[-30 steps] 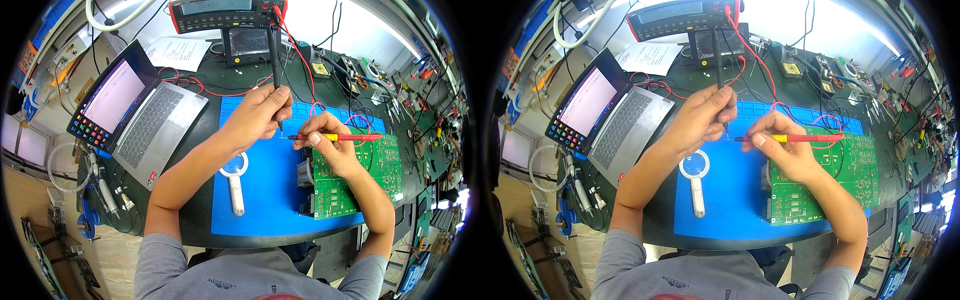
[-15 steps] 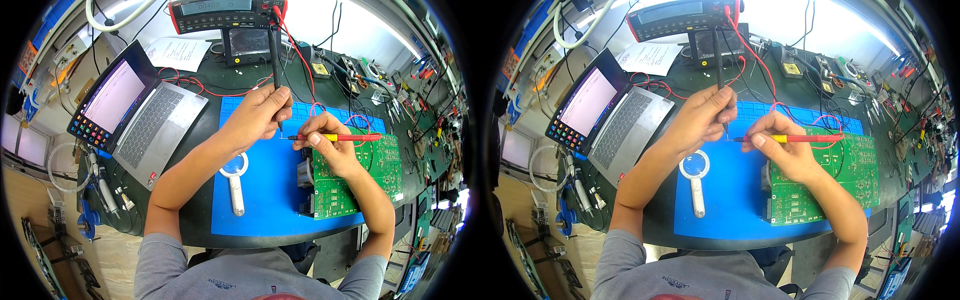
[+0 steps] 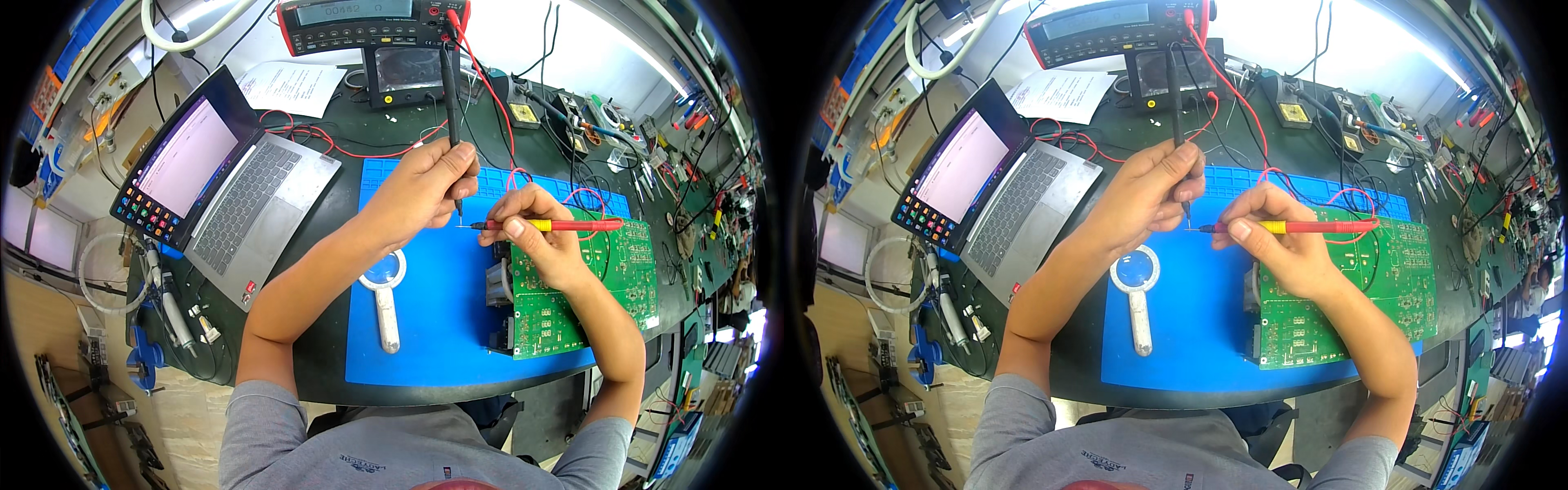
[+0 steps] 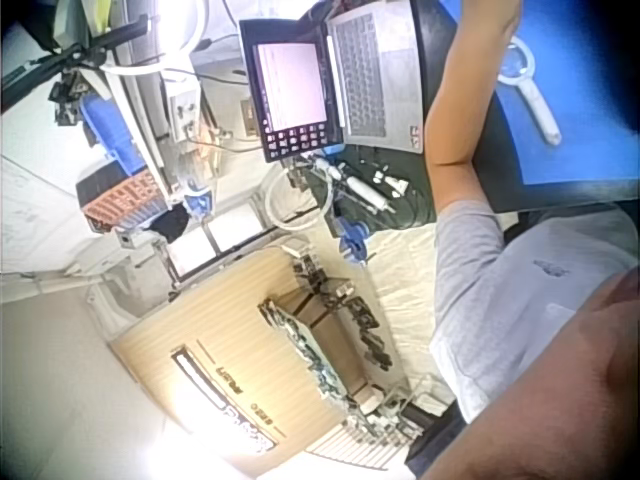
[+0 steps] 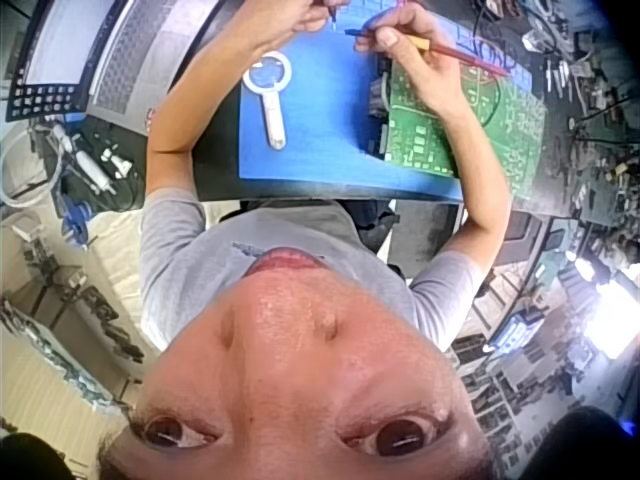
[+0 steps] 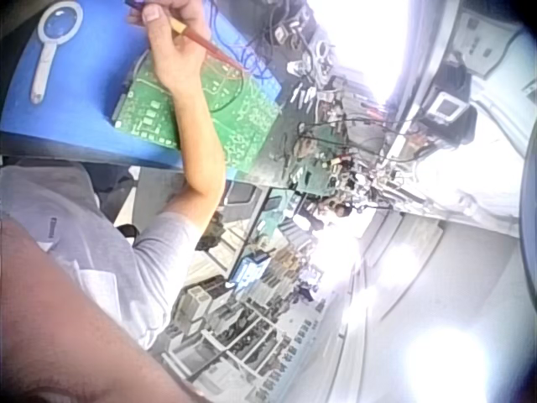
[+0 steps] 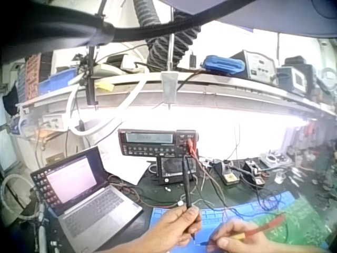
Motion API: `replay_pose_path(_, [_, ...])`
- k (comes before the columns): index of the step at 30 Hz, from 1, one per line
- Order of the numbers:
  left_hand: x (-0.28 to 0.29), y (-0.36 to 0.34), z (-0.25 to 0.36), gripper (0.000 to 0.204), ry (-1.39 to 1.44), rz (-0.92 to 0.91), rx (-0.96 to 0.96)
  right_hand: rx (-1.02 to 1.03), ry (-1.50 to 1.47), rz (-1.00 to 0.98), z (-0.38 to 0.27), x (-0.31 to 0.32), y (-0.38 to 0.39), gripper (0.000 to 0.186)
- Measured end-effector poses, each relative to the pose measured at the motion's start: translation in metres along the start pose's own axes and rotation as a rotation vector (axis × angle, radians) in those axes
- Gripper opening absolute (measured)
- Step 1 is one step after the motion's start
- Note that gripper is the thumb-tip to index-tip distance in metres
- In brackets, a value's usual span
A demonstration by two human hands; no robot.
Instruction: The person touches a multimeter to various points on a green circuit board while using their other hand to operate a bench multimeter device.
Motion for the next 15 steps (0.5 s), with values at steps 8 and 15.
replay_pose_path(8, [-0.0004, -0.0005, -0.0004, 0.028, -0.001, -0.007, -0.005, -0.005, -0.002, 0.003, -0.0010, -0.0011, 0.0001, 0.019])
replay_pose_path(15, [-0.0009, -0.0003, -0.0005, 0.027, 0.005, -0.018, -0.004, -0.014, 0.010, 0.008, -0.0006, -0.0005, 0.0001, 0.020])
Point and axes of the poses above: each hand's wrist, its own y-axis away from the middle knuckle, its own x-axis out of the back of the hand, z = x × y, the point moved 7 cm from there along -y, towards the middle knuckle, and after that the axes turned 4 degrees about -y, right-handed, at the moved point
